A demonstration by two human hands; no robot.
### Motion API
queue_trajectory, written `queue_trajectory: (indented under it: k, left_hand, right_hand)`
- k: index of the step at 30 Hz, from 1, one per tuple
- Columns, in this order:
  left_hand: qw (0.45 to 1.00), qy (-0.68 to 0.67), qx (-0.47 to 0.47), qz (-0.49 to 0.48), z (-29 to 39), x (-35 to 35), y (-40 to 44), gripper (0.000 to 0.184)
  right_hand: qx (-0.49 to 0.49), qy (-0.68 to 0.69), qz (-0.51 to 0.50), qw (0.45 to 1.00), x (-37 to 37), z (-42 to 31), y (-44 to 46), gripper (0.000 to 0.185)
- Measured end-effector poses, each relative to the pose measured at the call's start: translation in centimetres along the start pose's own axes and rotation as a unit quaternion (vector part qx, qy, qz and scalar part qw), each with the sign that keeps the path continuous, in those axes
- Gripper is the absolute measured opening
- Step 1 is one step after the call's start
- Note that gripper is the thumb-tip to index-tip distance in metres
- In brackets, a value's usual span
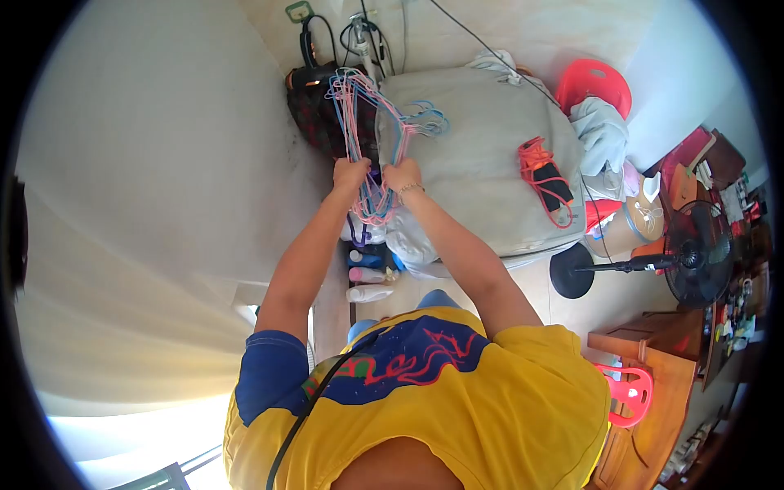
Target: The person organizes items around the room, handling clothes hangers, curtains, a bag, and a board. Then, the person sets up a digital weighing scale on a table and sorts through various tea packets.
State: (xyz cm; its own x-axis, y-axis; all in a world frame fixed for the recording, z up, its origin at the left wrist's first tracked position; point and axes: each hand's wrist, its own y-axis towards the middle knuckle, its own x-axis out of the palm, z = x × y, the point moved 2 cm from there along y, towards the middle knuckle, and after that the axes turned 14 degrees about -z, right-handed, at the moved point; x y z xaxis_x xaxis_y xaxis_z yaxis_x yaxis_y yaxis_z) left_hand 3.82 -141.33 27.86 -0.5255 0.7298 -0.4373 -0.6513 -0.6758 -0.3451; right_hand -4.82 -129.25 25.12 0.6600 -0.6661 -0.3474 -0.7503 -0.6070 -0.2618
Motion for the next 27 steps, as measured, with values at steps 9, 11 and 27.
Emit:
queue_trajectory:
  k: [9,11,27]
  left_hand:
    - [0.998,-0.048,-0.043,0.027,-9.9,-5.8,1.7,0.033]
    - [0.993,-0.115,-0.023,0.016,-13.5,-6.3,3.3,0.029]
    - [0.987,-0.107,-0.103,-0.068,-25.3,-6.5,7.2,0.019]
  right_hand:
    - [0.002,-0.113,0.022,0.993,9.3,-1.5,-1.9,0.033]
    - [0.02,-0.109,-0.015,0.994,10.9,-2.1,-2.2,0.037]
    - [0.095,-0.142,-0.023,0.985,23.2,9.8,3.2,0.034]
